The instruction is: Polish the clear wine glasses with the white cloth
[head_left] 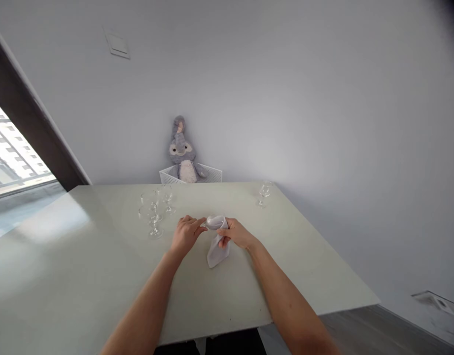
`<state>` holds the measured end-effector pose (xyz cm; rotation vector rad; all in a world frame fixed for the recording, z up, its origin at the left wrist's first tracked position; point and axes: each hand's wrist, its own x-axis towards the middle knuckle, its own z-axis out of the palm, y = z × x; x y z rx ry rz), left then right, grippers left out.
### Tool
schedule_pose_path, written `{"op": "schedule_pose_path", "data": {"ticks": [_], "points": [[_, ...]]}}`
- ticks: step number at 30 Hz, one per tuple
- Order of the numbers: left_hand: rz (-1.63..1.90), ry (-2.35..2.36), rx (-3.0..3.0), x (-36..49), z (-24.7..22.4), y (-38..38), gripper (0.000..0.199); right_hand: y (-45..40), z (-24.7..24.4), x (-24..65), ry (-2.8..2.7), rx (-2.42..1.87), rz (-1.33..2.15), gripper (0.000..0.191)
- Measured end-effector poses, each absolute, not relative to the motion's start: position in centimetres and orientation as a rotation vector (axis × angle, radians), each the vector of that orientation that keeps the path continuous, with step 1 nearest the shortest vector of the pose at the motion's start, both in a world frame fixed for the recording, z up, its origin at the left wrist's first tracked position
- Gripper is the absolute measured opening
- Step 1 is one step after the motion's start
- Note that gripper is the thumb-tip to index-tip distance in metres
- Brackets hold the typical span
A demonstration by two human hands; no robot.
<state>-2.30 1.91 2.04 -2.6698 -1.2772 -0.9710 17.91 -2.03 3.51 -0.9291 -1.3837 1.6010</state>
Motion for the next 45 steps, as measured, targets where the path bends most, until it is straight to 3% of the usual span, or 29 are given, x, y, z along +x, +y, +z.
{"op": "schedule_pose_path", "data": {"ticks": [5,8,12,18,23,30,38,41,45], "points": [[-0.934,-1.483,-2.892,-1.9,1.9,1.7,0.032,-1.9,3.9,19.7,-1.848,-1.141,1.142,0.011],[-0.909,-1.725,-2.911,-1.7,2.1,1.6,0.034,-1.3,3.7,20.5,-1.939,-1.213,0.816,0.019],[-1.049,-2.062,-2.811,-2.1,2.5,1.9,0.035,-0.6,3.4,21.6,-1.756,-1.250,0.469,0.043],[-1.133,-2.210,-2.537,-3.1,2.3,2.5,0.041,-1.9,3.9,19.4,-1.793,-1.184,0.120,0.043],[-0.902,-1.607,-2.599,-2.3,2.1,1.7,0.022,-3.7,4.4,15.1,-2.121,-1.067,0.218,0.037],[-0.864,-0.983,-2.773,-1.3,2.6,0.6,0.023,-3.0,4.1,15.8,-1.741,-1.196,0.408,0.028],[-1.054,-1.109,-2.722,-0.5,1.6,0.3,0.032,-1.5,4.2,17.2,-0.846,-1.053,1.175,0.033],[-1.198,-1.305,-2.620,0.0,1.7,-0.1,0.032,-1.4,3.9,15.7,-0.561,-0.837,1.304,0.031],[-1.392,-1.564,-2.519,0.7,1.9,-0.8,0.028,-2.5,3.4,12.7,-0.667,-0.629,1.356,0.031]]}}
